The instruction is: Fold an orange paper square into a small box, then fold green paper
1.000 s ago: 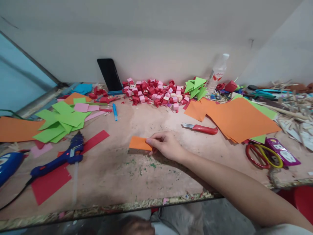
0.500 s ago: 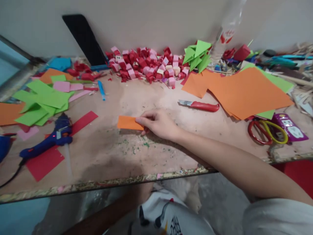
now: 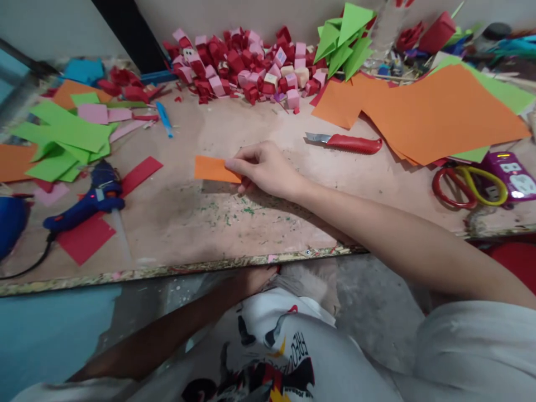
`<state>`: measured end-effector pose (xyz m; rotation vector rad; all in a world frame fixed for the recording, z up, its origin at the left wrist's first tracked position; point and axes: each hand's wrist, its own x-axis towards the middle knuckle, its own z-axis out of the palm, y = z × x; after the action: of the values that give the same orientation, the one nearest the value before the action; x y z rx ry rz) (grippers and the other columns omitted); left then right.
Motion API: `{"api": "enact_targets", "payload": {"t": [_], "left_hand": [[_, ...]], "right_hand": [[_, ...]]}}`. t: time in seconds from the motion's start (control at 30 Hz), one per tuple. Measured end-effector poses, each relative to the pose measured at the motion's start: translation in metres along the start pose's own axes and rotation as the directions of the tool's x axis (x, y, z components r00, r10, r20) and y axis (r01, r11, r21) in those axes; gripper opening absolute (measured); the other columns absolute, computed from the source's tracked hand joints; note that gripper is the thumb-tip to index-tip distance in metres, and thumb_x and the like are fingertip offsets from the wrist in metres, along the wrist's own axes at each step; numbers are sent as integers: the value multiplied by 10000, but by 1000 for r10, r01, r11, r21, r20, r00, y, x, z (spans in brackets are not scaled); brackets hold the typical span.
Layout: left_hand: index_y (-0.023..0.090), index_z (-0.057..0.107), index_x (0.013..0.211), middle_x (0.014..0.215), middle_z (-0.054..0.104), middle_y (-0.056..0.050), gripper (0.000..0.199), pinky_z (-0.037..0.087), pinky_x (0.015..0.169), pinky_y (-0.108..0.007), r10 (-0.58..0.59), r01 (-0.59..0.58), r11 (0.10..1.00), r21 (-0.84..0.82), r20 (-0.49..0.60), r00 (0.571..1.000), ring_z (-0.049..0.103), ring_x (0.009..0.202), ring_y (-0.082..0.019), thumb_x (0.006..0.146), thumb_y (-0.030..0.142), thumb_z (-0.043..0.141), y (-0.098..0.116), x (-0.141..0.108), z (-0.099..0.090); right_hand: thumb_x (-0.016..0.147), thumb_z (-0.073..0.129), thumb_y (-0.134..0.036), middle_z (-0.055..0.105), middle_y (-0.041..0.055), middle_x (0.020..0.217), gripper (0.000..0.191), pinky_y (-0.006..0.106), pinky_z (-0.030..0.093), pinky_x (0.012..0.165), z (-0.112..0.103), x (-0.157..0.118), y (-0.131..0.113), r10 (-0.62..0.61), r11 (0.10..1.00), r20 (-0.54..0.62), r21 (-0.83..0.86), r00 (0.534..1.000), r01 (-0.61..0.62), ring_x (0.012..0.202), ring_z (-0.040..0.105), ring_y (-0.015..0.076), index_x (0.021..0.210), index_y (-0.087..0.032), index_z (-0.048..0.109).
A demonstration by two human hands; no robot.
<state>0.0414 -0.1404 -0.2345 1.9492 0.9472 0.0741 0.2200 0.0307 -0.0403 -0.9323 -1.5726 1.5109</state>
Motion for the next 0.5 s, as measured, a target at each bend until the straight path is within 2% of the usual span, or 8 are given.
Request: {"api": "enact_targets", "payload": {"t": [0.07, 0.13, 0.2, 0.3, 0.4, 0.5], "left_hand": [[232, 685, 1247, 1353, 654, -109, 253, 582, 990, -439, 50, -55, 997, 62, 78, 996, 666, 1144, -238, 1041, 365, 622, -7, -16, 4], [215, 697, 1202, 1313, 672, -107, 249, 567, 1006, -455, 65, -78, 991, 112, 113, 992, 664, 1135, -238, 1043, 387, 614, -12, -32, 7], [202, 703, 1143, 1258, 686, -103, 269, 536, 1031, -475, 60, -79, 984, 158, 119, 991, 652, 1136, -240, 1036, 432, 613, -14, -44, 8], [205, 694, 950, 1066, 699, -96, 316, 495, 1017, -495, 24, -47, 978, 201, 114, 993, 640, 1057, -264, 1032, 487, 576, -12, -56, 10], [233, 640, 814, 926, 673, -113, 354, 473, 942, -510, -14, -7, 977, 211, 100, 995, 625, 967, -311, 1045, 450, 483, -5, -64, 14], [238, 627, 813, 927, 679, -128, 387, 467, 925, -517, -29, 8, 976, 217, 92, 995, 628, 970, -326, 1069, 377, 371, 4, -67, 19]], "right_hand": [[1015, 646, -158, 705, 6, 590, 284, 146, 533, 480, 1, 0, 0, 5, 1000, -1, 6, 1000, -5, 514, 692, 101, 732, -134, 665], [998, 681, -171, 686, -1, 563, 289, 146, 527, 468, 2, 0, 0, 5, 1000, -3, 7, 1000, -5, 513, 691, 106, 713, -141, 651], [987, 704, -181, 675, -2, 550, 281, 153, 531, 468, 2, 1, 0, 4, 1000, -15, 0, 1000, -4, 517, 693, 115, 714, -142, 653], [1008, 667, -163, 697, 15, 582, 255, 165, 541, 484, 1, 0, 1, 10, 1000, -32, -23, 999, -11, 519, 697, 119, 756, -129, 684], [1019, 647, -161, 707, 21, 602, 251, 170, 548, 496, 1, 0, 1, 16, 999, -25, -29, 1000, -17, 522, 701, 118, 776, -122, 697], [1008, 662, -179, 707, 16, 605, 254, 175, 552, 501, 1, 0, 1, 7, 1000, -17, -26, 1000, -7, 524, 700, 118, 761, -125, 694]]}}
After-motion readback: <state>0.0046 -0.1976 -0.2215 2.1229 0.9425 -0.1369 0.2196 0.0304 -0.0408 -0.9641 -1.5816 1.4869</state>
